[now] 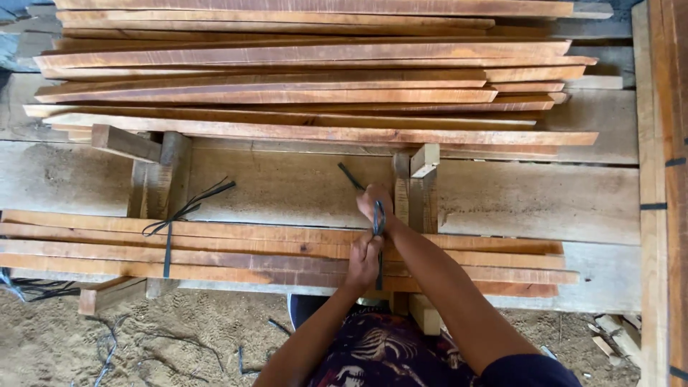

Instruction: Bundling and organizing long wooden slats using plastic ties.

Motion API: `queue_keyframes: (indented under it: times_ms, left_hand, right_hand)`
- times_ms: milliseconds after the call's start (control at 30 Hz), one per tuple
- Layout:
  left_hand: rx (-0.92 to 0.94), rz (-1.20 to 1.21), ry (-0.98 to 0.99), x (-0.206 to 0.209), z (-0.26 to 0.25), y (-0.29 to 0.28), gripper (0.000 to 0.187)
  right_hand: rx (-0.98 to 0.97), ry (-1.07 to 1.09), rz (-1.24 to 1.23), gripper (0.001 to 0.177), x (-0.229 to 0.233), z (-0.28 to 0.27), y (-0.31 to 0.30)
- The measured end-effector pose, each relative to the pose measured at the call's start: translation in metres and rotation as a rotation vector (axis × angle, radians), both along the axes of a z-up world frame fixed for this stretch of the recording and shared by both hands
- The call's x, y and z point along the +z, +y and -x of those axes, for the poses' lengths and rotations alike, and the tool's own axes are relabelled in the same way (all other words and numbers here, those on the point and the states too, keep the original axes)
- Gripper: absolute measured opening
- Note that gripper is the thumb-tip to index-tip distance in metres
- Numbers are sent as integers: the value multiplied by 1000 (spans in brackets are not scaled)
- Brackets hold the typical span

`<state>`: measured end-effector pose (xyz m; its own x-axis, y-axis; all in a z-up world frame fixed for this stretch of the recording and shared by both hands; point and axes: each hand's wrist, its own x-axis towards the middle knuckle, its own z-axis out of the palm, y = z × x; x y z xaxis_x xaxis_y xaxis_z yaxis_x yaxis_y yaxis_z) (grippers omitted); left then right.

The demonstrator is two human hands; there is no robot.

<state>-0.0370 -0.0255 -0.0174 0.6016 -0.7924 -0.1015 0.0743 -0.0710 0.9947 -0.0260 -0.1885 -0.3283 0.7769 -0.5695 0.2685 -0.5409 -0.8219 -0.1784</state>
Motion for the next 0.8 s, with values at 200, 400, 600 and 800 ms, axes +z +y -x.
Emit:
queue_keyframes:
  times_ms: [200,400,600,800]
  left_hand:
    - [154,83,134,-10,9,-2,35]
    - [63,116,110,-10,4,6,34]
    - [-16,118,-53,-17,6,11,34]
    - [-12,71,-87,-2,6,10,32]
  right_hand:
    - [-464,-235,-874,47,174,-7,5]
    - [-412,-452,-905,49,194,-1,8]
    - [-319,-437,-787,51,227,2,16]
    - [-340,99,-825,50,200,-12,12]
